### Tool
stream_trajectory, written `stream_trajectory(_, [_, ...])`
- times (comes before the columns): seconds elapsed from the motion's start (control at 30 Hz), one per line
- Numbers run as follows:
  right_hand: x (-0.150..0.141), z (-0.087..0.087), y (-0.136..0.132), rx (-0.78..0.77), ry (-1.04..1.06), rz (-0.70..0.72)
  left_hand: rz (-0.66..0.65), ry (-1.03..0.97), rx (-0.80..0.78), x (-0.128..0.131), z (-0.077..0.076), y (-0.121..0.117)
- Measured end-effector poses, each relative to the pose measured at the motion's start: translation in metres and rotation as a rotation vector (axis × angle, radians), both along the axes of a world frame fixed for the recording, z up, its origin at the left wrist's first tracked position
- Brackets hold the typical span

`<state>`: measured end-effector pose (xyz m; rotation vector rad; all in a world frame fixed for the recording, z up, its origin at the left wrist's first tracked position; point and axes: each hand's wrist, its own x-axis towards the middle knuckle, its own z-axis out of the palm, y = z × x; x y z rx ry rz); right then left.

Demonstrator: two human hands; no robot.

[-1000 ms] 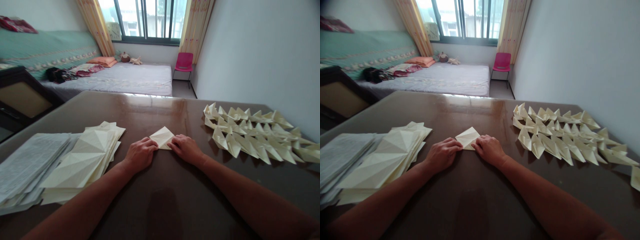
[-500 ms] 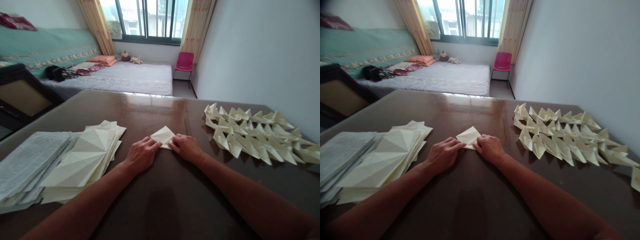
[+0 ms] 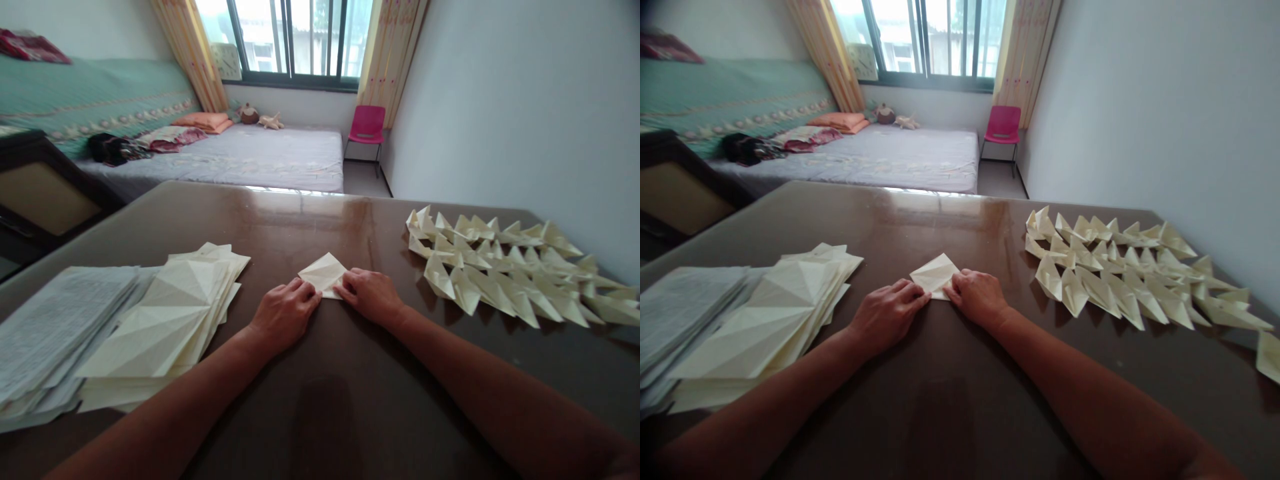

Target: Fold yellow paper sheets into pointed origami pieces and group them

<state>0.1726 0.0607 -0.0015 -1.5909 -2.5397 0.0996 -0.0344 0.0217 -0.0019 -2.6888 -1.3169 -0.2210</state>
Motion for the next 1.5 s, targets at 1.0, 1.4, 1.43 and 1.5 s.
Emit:
stream_trajectory(1.0, [-0.014,0.026,-0.041,0.088,-0.245,0.23,0.027,-0.041,-0.039,0.002,0.003,0.002])
stream_trajectory(1.4, [0.013,0.014,0.002,0.119,-0.181,0.271,0.073,-0.149,-0.021,-0.015,-0.001,0.018])
stream_trajectory(1.43, [0.015,0.012,0.005,0.116,-0.158,0.28,0.073,-0.176,-0.042,-0.015,-0.001,0.018])
stream_trajectory(1.5, [0.018,0.009,0.009,0.109,-0.103,0.289,0.072,-0.263,-0.122,-0.016,0.0,0.02])
